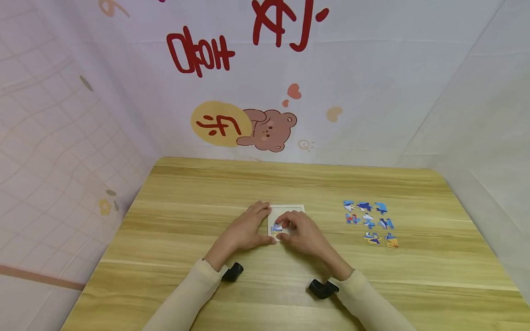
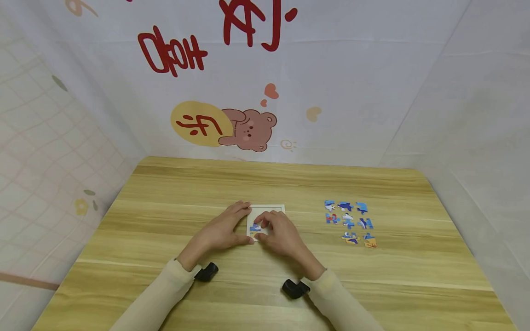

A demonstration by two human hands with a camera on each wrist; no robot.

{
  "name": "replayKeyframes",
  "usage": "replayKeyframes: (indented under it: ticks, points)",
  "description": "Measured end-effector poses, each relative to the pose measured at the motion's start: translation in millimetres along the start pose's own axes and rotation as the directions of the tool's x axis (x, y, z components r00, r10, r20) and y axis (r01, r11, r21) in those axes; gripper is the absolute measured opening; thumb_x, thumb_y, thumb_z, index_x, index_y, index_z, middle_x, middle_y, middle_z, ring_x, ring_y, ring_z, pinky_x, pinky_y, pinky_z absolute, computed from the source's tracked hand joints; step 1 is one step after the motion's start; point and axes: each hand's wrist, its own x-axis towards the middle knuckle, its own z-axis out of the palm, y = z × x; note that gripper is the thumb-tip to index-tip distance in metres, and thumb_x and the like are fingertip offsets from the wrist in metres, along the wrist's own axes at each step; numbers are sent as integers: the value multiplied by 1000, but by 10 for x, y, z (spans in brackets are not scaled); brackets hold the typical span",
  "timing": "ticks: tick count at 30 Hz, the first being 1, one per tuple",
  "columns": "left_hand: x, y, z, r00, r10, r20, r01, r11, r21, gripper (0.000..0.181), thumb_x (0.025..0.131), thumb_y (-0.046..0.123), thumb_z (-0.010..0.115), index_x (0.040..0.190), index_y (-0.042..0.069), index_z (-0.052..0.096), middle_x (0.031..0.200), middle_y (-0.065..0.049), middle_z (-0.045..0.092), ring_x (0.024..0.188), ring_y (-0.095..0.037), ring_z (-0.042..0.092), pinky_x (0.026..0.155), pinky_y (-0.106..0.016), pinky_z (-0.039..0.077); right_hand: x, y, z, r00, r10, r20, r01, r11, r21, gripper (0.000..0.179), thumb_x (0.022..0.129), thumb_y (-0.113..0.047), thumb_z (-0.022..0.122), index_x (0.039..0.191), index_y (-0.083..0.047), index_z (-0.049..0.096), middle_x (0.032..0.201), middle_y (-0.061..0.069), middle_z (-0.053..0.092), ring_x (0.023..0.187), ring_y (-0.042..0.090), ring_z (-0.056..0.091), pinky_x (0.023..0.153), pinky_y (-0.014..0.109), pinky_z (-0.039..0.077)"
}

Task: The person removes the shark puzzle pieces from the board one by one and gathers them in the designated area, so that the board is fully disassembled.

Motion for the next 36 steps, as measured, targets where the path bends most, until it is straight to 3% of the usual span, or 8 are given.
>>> replayKeyframes:
  ticks: [6,13,25,36]
  points:
    - [-11,2,-9,1000,8,-7,-8,1000,-7,95,85,52,80,158,7,40,171,-1,27,161,-27,15,128,-51,25,5,-2,5,1000,17,-10,-16,991,136,21,89,-10,79,105,-20,70,83,-7,68,76,8,62,69,22,53]
    - [-25,11,-17,1000,2,-10,-2,1000,-14,94,85,51,81,157,7,41,170,-1,28,161,-26,15,127,-52,26,-31,7,-35,1000,29,-12,-26,983,183,16,91,-14,78,105,-20,72,81,-9,71,73,5,62,65,21,52]
    - [-36,25,-30,1000,9,3,-9,1000,-11,94,86,50,80,158,7,39,170,-2,27,161,-26,15,128,-50,25,-139,82,-258,995,91,-30,-85,981,172,7,91,-22,80,95,-25,76,79,-13,71,74,5,62,67,21,51]
    - [-28,12,-25,1000,9,12,-9,1000,-16,93,87,50,80,158,7,38,170,-1,26,161,-24,14,129,-49,25,-284,233,-479,984,171,-56,-158,969,188,5,91,-25,80,94,-23,76,83,-7,73,74,10,61,66,22,52]
